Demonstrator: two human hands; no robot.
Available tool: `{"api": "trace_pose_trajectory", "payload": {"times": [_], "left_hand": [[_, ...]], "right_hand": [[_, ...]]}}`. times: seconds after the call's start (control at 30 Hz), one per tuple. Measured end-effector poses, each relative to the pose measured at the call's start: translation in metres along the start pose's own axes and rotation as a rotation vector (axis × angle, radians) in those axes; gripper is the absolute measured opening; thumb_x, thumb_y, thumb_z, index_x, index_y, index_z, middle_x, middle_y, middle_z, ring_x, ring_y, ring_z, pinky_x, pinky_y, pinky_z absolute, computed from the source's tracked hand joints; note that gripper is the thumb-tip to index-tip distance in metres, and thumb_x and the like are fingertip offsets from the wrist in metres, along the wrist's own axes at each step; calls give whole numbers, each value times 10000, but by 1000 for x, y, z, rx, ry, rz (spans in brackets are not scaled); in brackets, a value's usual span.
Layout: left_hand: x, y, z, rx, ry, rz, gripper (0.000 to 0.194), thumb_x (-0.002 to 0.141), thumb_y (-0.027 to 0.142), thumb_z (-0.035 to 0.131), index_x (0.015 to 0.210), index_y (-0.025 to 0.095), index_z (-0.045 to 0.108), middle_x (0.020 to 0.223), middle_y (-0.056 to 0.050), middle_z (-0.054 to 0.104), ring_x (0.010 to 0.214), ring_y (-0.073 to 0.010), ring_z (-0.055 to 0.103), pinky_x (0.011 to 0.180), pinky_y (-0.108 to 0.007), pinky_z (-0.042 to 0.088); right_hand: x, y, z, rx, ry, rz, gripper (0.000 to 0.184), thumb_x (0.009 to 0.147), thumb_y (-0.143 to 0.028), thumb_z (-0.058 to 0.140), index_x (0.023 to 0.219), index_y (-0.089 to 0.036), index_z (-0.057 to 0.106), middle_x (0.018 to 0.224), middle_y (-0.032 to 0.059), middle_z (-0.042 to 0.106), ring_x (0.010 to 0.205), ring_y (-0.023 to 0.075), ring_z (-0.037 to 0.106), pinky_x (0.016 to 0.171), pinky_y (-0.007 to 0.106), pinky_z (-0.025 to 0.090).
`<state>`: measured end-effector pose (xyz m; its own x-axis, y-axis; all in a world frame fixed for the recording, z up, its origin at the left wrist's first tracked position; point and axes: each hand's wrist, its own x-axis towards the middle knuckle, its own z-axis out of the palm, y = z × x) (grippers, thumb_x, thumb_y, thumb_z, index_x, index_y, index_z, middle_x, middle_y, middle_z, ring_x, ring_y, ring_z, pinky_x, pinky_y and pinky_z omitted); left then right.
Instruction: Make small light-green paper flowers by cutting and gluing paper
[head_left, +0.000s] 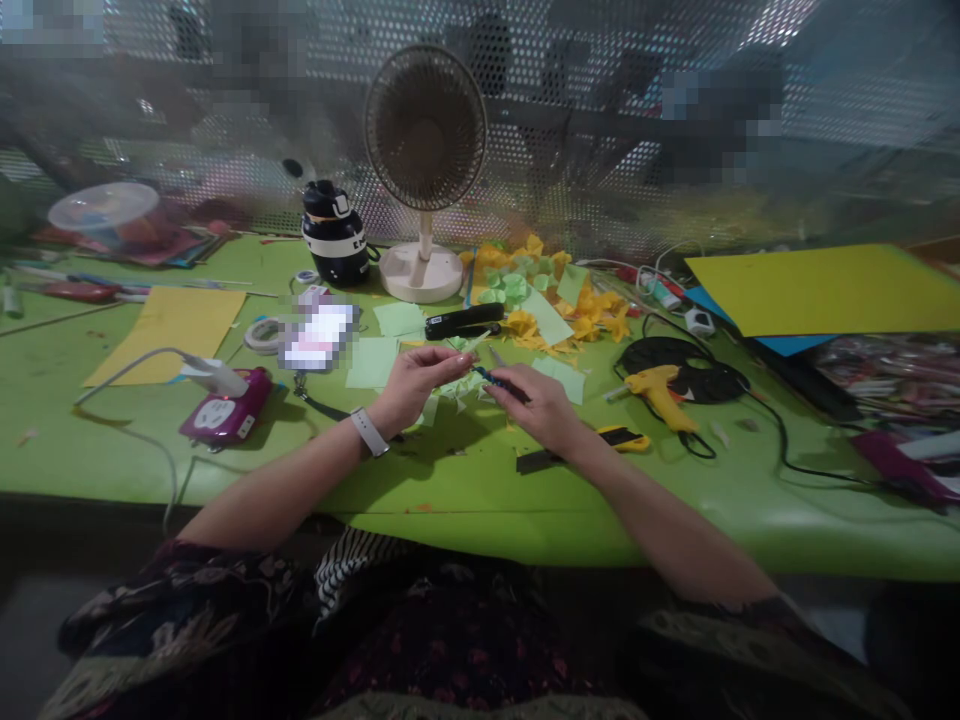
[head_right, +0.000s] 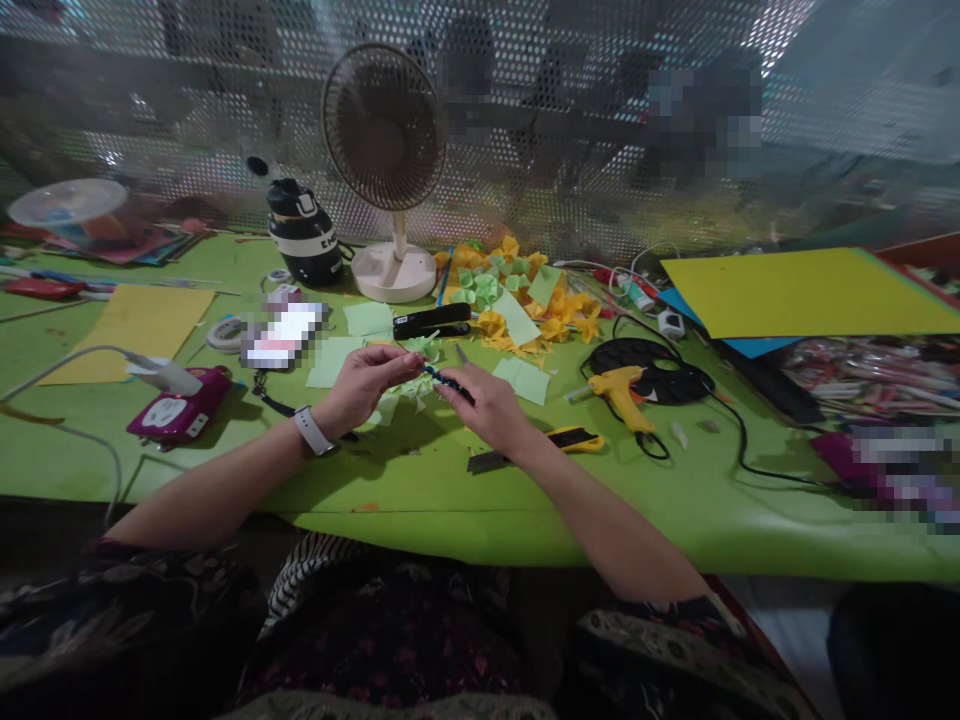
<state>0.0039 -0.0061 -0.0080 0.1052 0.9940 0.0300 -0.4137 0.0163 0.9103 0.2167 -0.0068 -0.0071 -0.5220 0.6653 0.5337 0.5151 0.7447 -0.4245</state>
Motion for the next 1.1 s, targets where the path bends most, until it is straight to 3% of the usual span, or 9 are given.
{"api": "trace_pose_trajectory", "payload": {"times": [0.17, 0.73, 1.1], "left_hand": [[-2, -2, 0, 31, -42, 65, 236, 677, 356, 893, 789, 182, 781, 850, -41, 787, 810, -132, 722, 882, -314, 562], [-6, 2, 4, 65, -39, 95, 216, 673, 358, 890, 781, 200, 791, 890, -55, 793, 855, -169, 729, 937, -372, 553], [-5, 0, 3, 39, -89, 81, 222, 680, 356, 891, 820, 207, 804, 943, -58, 799, 901, -178, 739, 974, -387, 552]], "right_hand": [[-1, 2, 2, -13, -8, 10, 240, 987, -330, 575, 1134, -199, 712, 1047, 102, 762, 959, 231, 719, 855, 367, 574], [0, 2, 2, -18, -1, 36, 280, 974, -377, 594, 1160, -208, 718, 1048, 99, 766, 939, 239, 722, 817, 387, 588], [0, 6, 1, 45, 16, 7, 250, 966, -319, 604, 1150, -217, 740, 979, 85, 765, 851, 216, 705, 771, 377, 583]]}}
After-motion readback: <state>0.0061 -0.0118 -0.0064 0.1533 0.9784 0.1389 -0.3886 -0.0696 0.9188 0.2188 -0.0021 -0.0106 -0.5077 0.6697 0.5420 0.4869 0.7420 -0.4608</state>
